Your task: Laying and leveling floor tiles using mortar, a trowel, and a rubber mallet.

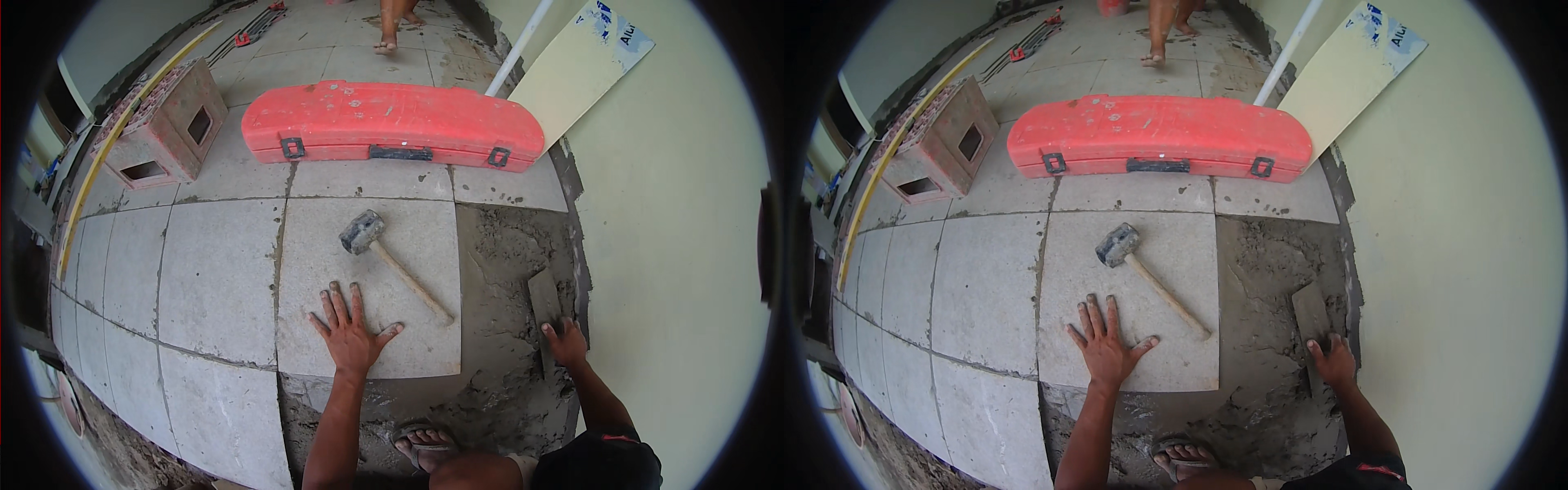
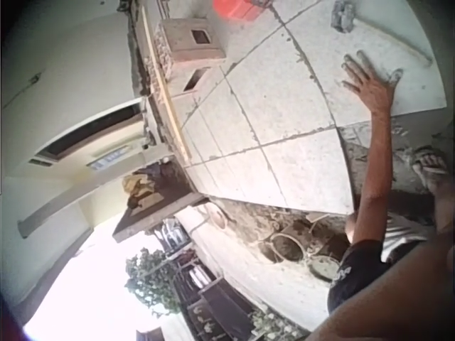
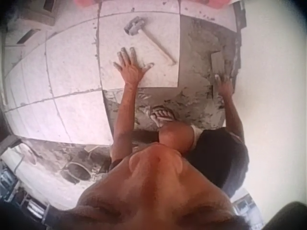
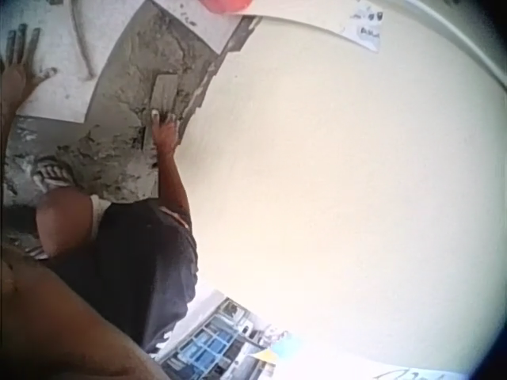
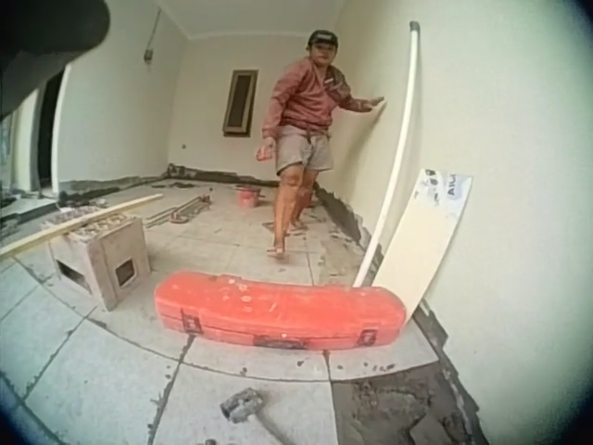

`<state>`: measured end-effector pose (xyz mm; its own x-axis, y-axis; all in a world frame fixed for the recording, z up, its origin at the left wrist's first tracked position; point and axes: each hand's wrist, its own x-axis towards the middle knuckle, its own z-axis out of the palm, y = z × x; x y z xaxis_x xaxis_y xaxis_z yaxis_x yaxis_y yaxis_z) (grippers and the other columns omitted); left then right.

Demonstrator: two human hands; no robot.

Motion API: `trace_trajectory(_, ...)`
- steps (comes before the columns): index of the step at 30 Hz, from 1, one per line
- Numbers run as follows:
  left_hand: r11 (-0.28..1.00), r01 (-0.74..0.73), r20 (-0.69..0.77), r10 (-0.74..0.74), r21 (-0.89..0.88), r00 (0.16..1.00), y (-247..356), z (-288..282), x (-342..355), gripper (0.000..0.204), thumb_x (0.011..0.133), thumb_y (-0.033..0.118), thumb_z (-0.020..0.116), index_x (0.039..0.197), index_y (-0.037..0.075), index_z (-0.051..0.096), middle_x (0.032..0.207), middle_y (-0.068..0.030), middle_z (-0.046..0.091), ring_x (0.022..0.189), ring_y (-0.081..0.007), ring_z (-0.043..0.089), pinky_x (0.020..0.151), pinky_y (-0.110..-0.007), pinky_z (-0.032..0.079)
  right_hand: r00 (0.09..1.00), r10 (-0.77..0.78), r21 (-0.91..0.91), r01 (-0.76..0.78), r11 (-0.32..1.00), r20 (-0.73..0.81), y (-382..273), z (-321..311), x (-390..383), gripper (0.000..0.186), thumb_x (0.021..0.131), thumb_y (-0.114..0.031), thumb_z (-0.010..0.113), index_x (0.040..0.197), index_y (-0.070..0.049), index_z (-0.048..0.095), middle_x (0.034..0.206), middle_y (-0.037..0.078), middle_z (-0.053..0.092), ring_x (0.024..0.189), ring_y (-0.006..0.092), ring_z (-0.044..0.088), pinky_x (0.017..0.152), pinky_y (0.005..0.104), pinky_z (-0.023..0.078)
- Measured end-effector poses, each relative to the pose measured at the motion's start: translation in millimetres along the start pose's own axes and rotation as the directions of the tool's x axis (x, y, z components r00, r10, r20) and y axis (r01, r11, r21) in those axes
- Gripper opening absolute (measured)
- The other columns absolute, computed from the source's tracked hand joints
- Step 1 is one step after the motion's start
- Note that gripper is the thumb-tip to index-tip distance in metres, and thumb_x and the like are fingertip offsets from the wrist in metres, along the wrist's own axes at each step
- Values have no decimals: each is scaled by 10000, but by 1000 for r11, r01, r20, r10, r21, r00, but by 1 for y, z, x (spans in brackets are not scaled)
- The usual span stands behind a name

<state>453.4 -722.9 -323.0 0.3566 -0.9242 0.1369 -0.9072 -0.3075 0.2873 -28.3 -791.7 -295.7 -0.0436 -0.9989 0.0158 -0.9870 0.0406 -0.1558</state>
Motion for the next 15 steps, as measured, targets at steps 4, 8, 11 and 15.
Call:
trace_trajectory(4,999,-31,-3,31,-23,1000,-7,-4,-4,1218,717,833,690,1616,104,314,1659,-288,232,1554,-479,165,1168,-758,79,999,24,87,-27,996,37,18,10,-39,578,987,-533,598,1164,17,599,1004,290,665,981,502,648,830,571,504)
trace_trajectory(8,983,-10,17,13,-181,1000,-23,-19,-15,1153,758,780,707,1592,70,348,1647,-297,257,1536,-497,206,1187,-725,120,956,111,66,-134,989,273,20,-16,-125,397,1021,-401,575,1092,-10,582,993,279,647,962,508,643,801,585,496)
trace_trajectory(11,973,-4,-46,-7,-232,999,-31,-31,-32,1087,786,673,771,1567,31,372,1621,-311,301,1519,-506,243,1203,-670,189,918,28,-33,-16,999,395,-4,-43,-153,308,1009,-321,598,1044,-17,569,1020,258,608,1003,505,618,790,588,489)
trace_trajectory(15,942,16,-60,-38,-336,997,-27,-42,-55,1012,825,593,784,1545,-1,392,1598,-319,338,1497,-513,286,1194,-642,249,941,-304,394,339,854,-151,-88,-45,-52,194,989,-198,629,1028,-15,576,954,186,564,862,368,562,753,446,455)
